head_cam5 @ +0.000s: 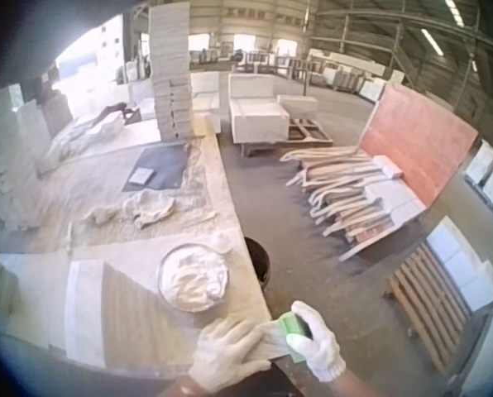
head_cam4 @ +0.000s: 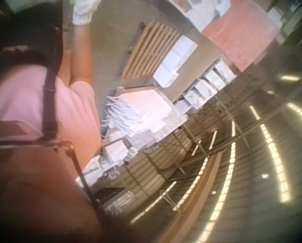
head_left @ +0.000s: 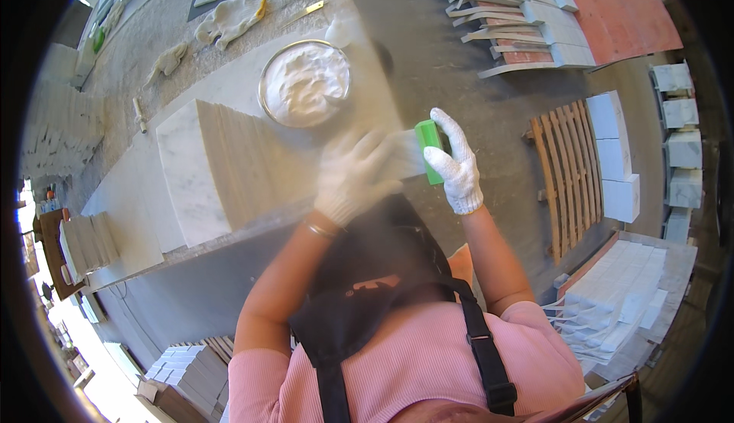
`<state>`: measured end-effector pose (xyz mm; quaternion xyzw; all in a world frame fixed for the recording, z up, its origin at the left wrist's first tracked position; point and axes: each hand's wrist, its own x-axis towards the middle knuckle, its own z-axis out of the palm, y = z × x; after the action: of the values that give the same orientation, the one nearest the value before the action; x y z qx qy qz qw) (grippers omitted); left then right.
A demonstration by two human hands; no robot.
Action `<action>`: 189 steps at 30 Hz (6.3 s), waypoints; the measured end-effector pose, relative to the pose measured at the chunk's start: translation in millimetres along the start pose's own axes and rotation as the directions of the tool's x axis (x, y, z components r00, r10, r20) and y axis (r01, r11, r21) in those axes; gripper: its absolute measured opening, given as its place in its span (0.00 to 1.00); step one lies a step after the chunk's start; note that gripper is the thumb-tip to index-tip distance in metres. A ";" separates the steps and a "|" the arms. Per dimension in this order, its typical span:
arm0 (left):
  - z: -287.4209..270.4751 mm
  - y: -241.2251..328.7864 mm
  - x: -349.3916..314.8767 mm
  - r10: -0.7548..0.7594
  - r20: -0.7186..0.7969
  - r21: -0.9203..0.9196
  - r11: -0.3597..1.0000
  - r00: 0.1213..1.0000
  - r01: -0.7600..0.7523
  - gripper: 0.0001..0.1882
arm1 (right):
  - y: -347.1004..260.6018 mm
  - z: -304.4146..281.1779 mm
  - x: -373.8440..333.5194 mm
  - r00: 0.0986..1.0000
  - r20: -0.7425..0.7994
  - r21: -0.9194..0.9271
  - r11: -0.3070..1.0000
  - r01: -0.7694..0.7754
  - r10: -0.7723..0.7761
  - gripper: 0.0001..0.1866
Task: The person applies adhesive to the edges of rectangular tiles using a small tool and then rubs the edges with a green block. The person handles tiles one at a time, picking them up, applying adhesive, and rubbing the edges.
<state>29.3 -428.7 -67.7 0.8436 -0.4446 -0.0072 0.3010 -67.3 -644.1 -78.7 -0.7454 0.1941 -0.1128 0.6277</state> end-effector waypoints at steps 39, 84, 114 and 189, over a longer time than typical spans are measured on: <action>2.3 -2.3 0.6 0.042 -0.058 0.058 0.998 0.997 -0.039 0.40 | 14.1 6.5 -2.5 0.998 -0.065 0.209 0.978 0.009 0.004 0.38; -2.1 0.1 2.4 0.022 -0.021 0.019 1.000 1.000 -0.022 0.40 | 7.8 2.3 6.7 0.999 -0.042 -0.031 0.999 0.030 -0.031 0.37; 6.9 32.3 6.8 -0.090 -0.015 0.227 0.970 0.996 0.091 0.40 | 41.8 -2.9 -18.1 0.904 -0.138 -0.347 0.875 0.338 -0.404 0.45; -11.2 9.0 23.2 0.148 0.204 -0.005 0.989 0.968 -0.150 0.40 | 24.9 -51.6 -33.3 0.987 -0.009 0.446 0.884 -0.139 0.160 0.41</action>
<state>39.7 -444.4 -48.0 0.8041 -0.5353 -0.0686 0.2492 -122.1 -679.2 -90.9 -0.5625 0.2343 -0.1222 0.7834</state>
